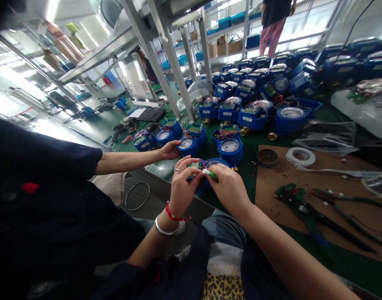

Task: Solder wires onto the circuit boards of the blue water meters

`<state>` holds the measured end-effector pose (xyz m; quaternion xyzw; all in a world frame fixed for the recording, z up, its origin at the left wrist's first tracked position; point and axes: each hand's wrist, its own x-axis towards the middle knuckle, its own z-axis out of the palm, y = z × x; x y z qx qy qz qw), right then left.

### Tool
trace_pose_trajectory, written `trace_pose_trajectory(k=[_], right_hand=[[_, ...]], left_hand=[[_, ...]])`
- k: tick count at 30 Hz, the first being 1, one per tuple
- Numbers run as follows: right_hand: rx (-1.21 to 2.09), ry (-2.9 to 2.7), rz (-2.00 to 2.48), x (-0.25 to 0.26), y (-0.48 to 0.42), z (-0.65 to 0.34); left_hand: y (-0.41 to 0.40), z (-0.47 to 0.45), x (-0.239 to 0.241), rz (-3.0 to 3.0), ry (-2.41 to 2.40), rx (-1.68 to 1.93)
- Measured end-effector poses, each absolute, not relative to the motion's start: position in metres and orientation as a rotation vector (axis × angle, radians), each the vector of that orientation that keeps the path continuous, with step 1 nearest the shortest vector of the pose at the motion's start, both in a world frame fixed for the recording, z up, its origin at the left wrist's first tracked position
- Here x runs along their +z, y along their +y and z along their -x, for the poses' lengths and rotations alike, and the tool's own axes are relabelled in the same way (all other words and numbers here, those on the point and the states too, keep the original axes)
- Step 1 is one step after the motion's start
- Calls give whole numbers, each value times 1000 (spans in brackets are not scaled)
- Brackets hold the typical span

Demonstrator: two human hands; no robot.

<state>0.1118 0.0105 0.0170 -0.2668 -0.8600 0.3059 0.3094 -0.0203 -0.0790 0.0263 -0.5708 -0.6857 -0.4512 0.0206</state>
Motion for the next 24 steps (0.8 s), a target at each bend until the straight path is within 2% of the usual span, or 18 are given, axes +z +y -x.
trace_pose_trajectory(k=[9,15,24], right_hand=[[765,-2349,677,11,13,-115],[823,-2267,665,16,11,-113],[657,-2359,657,18,12,-107]], left_hand=[[-81,27,26,1764,-2246,-1657],[-84,29,25,1748,-2265,-1682],[-80,28,23,1708,-2217,-1691]])
